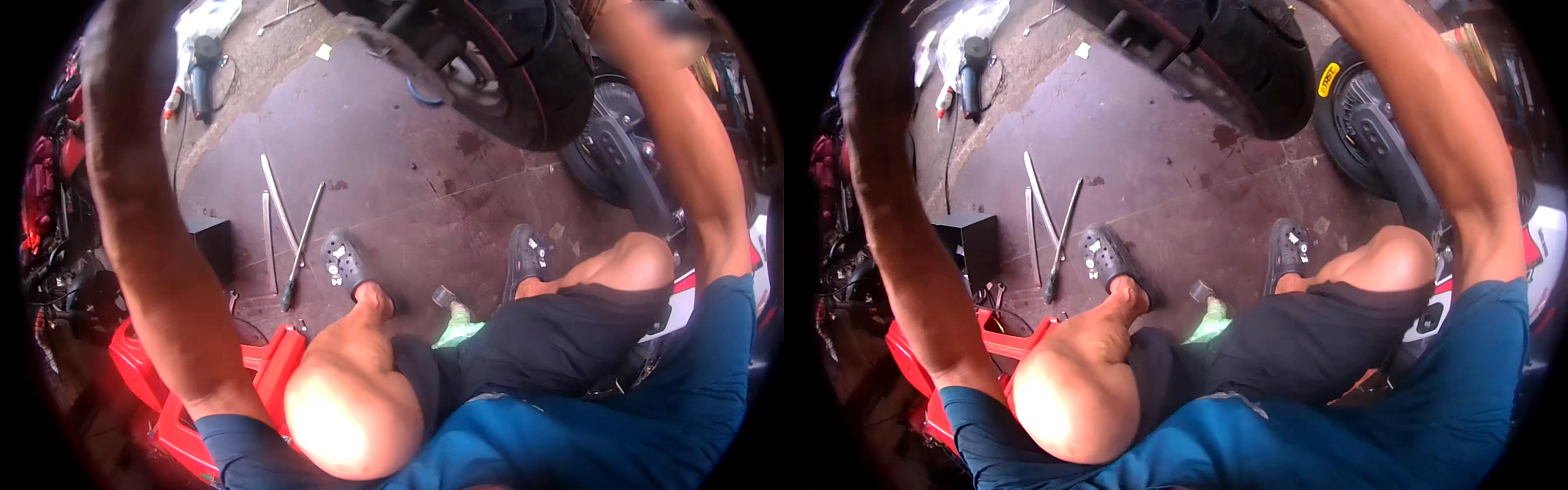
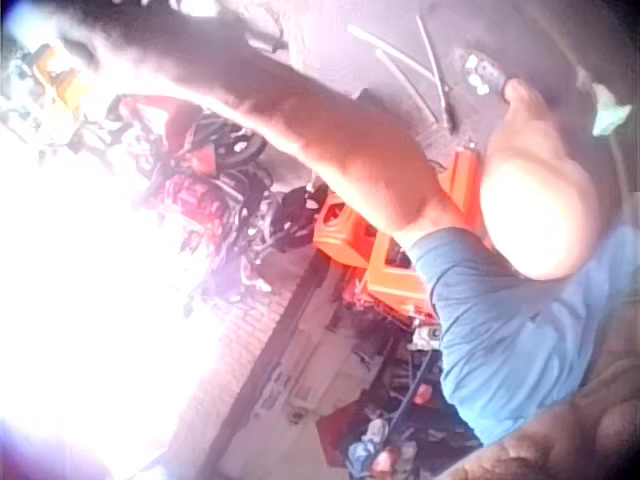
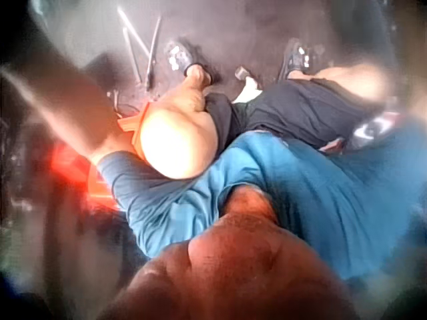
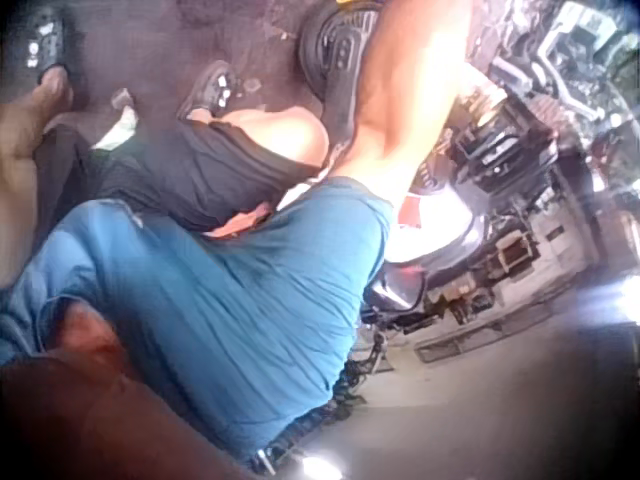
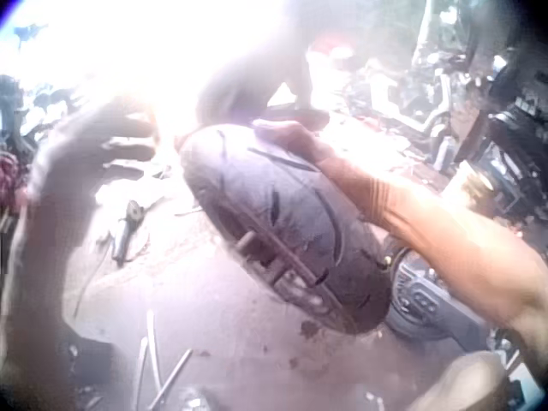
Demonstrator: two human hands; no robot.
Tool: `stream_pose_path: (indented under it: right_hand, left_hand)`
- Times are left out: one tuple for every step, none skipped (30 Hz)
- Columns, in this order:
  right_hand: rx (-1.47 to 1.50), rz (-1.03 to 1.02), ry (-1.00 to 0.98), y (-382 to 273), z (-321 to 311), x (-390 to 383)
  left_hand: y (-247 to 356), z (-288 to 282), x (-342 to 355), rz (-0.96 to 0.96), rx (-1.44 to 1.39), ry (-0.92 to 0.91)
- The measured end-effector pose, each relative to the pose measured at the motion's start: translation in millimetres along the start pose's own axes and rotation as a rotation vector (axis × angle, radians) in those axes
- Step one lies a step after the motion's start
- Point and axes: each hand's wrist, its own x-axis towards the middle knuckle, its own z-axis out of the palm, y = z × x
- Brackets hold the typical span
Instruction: The person fits a tire onto a wheel rim, pries the tire over the rim using tire levers, and installs a valve stem into the wheel by hand.
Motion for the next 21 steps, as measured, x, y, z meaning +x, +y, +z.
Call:
stream_pose_path:
  right_hand:
    - [0.064,0.008,0.002,1,10,-15]
    - [0.145,0.019,-0.008,1,22,-25]
    - [0.239,0.056,-0.018,20,28,-15]
    - [0.29,0.11,0.029,34,40,-21]
    - [0.391,0.066,0.027,45,65,-13]
    - [0.188,-0.137,0.194,86,80,23]
    - [0.022,0.013,0.229,113,92,32]
    - [0.058,-0.008,0.292,131,114,23]
    - [0.285,-0.215,0.175,133,136,11]
    - [0.143,-0.125,0.314,182,152,22]
    - [0.06,-0.074,0.368,173,158,18]
    - [-0.017,-0.01,0.434,166,163,9]
    - [0.002,0.001,0.429,172,182,0]
    - [0.083,-0.066,0.416,176,186,2]
    - [0.163,-0.128,0.404,180,187,4]
    - [0.136,-0.013,0.461,191,179,0]
    - [0.055,0.05,0.608,196,171,-9]
    - [0.055,0.002,0.749,209,158,-15]
    - [0.062,-0.024,0.921,248,135,-12]
    - [0.039,0.039,1.106,283,106,-13]
    - [-0.03,0.147,1.124,319,76,-16]
  left_hand:
    - [6,-9,-4,0.194,-0.005,-0.111]
    - [-20,-32,13,-0.367,-0.279,-0.091]
    - [-30,-24,2,0.034,0.149,-0.23]
    - [-25,-9,-9,0.468,0.538,-0.329]
    - [-18,-13,-23,-0.087,0.285,-0.221]
    - [-15,-9,-33,-0.623,0.006,-0.098]
    - [-33,-4,-52,-0.74,-0.022,-0.125]
    - [-50,0,-78,-0.861,-0.046,-0.155]
    - [-46,-8,-100,-0.798,0.249,-0.164]
    - [-46,14,-122,-0.723,0.474,-0.193]
    - [-41,12,-120,-0.816,0.228,-0.166]
    - [-37,10,-121,-0.904,-0.029,-0.153]
    - [-32,1,-128,-0.987,-0.051,-0.114]
    - [-40,-8,-134,-0.977,-0.028,-0.096]
    - [-56,-19,-144,-1.0,-0.018,-0.092]
    - [-70,-20,-153,-1.036,-0.029,-0.096]
    - [-71,-26,-151,-1.109,-0.103,-0.04]
    - [-77,-37,-152,-1.175,-0.044,-0.011]
    - [-83,-44,-160,-1.207,-0.131,-0.001]
    - [-91,-50,-170,-1.232,-0.229,0.01]
    - [-98,-63,-184,-1.282,-0.227,0.063]
